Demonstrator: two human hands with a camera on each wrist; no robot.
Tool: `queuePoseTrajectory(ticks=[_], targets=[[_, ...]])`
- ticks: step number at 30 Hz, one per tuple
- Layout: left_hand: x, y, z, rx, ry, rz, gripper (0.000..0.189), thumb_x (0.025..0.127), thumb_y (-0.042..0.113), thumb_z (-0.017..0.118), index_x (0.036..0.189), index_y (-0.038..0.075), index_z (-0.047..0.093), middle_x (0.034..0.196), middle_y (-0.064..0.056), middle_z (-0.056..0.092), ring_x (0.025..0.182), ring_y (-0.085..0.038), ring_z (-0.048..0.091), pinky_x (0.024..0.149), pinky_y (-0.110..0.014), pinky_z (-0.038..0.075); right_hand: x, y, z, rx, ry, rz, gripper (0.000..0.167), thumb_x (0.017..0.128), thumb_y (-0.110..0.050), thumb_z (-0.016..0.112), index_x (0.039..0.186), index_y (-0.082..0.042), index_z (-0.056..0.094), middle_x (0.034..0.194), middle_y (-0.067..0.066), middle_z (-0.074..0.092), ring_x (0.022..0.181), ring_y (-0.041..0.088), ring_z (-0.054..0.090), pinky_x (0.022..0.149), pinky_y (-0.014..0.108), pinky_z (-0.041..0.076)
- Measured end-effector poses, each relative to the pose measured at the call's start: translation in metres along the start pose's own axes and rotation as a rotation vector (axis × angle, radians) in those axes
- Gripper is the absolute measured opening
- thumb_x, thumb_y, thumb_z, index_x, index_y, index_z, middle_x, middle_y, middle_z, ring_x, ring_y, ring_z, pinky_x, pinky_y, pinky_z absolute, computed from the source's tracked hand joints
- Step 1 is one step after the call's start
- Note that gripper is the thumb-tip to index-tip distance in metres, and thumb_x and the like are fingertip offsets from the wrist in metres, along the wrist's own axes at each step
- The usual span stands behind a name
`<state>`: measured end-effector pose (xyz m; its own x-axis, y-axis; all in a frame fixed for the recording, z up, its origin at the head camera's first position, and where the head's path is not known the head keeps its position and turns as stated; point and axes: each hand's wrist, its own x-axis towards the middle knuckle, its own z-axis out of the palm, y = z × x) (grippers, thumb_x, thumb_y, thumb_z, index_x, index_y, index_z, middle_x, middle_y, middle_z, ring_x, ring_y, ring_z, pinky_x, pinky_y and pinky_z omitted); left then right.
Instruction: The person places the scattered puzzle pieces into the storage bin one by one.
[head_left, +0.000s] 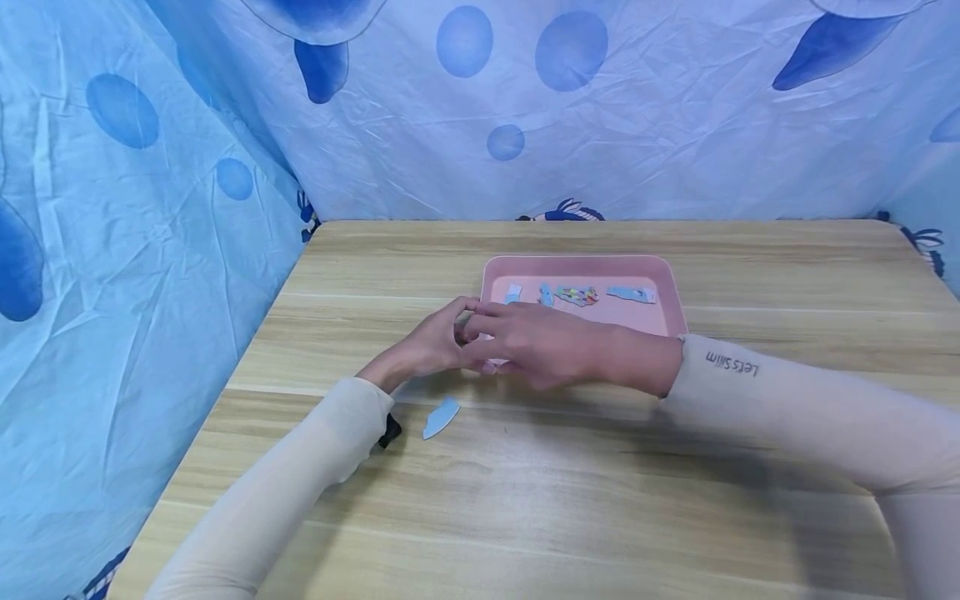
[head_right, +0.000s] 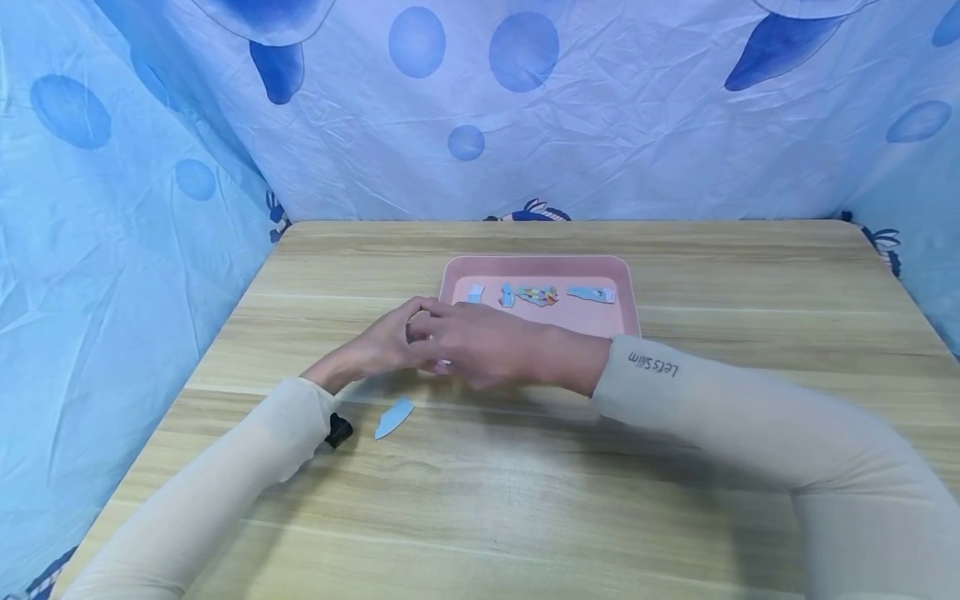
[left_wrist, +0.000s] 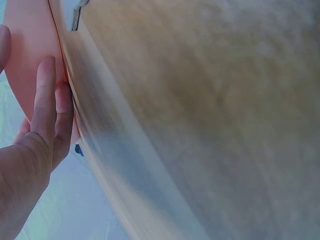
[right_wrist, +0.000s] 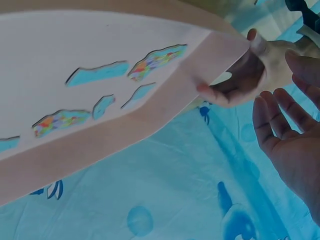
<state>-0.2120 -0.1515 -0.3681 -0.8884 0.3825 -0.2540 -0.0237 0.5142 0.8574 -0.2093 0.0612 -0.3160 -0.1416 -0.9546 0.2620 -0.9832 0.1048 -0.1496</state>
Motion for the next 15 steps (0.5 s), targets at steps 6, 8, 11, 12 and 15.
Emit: queuePoseTrajectory(ticks=[6,8,11,12,15], targets=[[-0.003,0.005,-0.002,0.029,-0.012,-0.014,0.066,0.080,0.004,0.076,0.135,0.020,0.041,0.120,-0.005,0.063,0.108,-0.020,0.061,0.081,-0.034,0.045,0.006,-0.010,0.008,-0.064,-0.011,-0.067,0.037,0.083,0.003,0.060,0.116,-0.012,0.062,0.113,0.002,0.057,0.101,0.021,0.050,0.090,0.032,0.042],[-0.003,0.005,-0.002,0.060,-0.007,-0.026,0.068,0.080,0.001,0.074,0.137,0.020,0.040,0.119,-0.007,0.063,0.107,-0.020,0.060,0.081,-0.034,0.045,0.009,-0.014,0.013,-0.069,-0.012,-0.089,0.034,0.081,0.004,0.059,0.110,-0.012,0.061,0.109,0.001,0.056,0.098,0.020,0.049,0.088,0.030,0.041],[-0.001,0.001,-0.002,0.072,-0.001,-0.022,0.071,0.078,0.001,0.076,0.136,0.021,0.041,0.106,-0.008,0.066,0.097,-0.020,0.062,0.076,-0.034,0.046,0.012,-0.020,0.021,-0.064,-0.023,-0.109,0.032,0.079,0.004,0.058,0.107,-0.012,0.061,0.105,0.000,0.055,0.096,0.018,0.051,0.084,0.028,0.043],[-0.001,0.001,-0.001,0.068,0.001,-0.020,0.072,0.077,0.001,0.077,0.136,0.021,0.041,0.102,-0.009,0.067,0.094,-0.020,0.062,0.075,-0.033,0.046,0.014,-0.022,0.023,-0.064,-0.030,-0.113,0.031,0.079,0.004,0.057,0.105,-0.012,0.060,0.104,0.000,0.055,0.095,0.017,0.051,0.083,0.027,0.044],[-0.001,0.001,-0.001,0.051,0.005,-0.016,0.072,0.076,-0.002,0.075,0.136,0.020,0.042,0.100,-0.010,0.067,0.093,-0.020,0.062,0.070,-0.031,0.047,0.018,-0.027,0.028,-0.067,-0.064,-0.113,0.030,0.080,0.001,0.056,0.106,-0.012,0.062,0.104,-0.001,0.055,0.094,0.014,0.052,0.082,0.025,0.045]])
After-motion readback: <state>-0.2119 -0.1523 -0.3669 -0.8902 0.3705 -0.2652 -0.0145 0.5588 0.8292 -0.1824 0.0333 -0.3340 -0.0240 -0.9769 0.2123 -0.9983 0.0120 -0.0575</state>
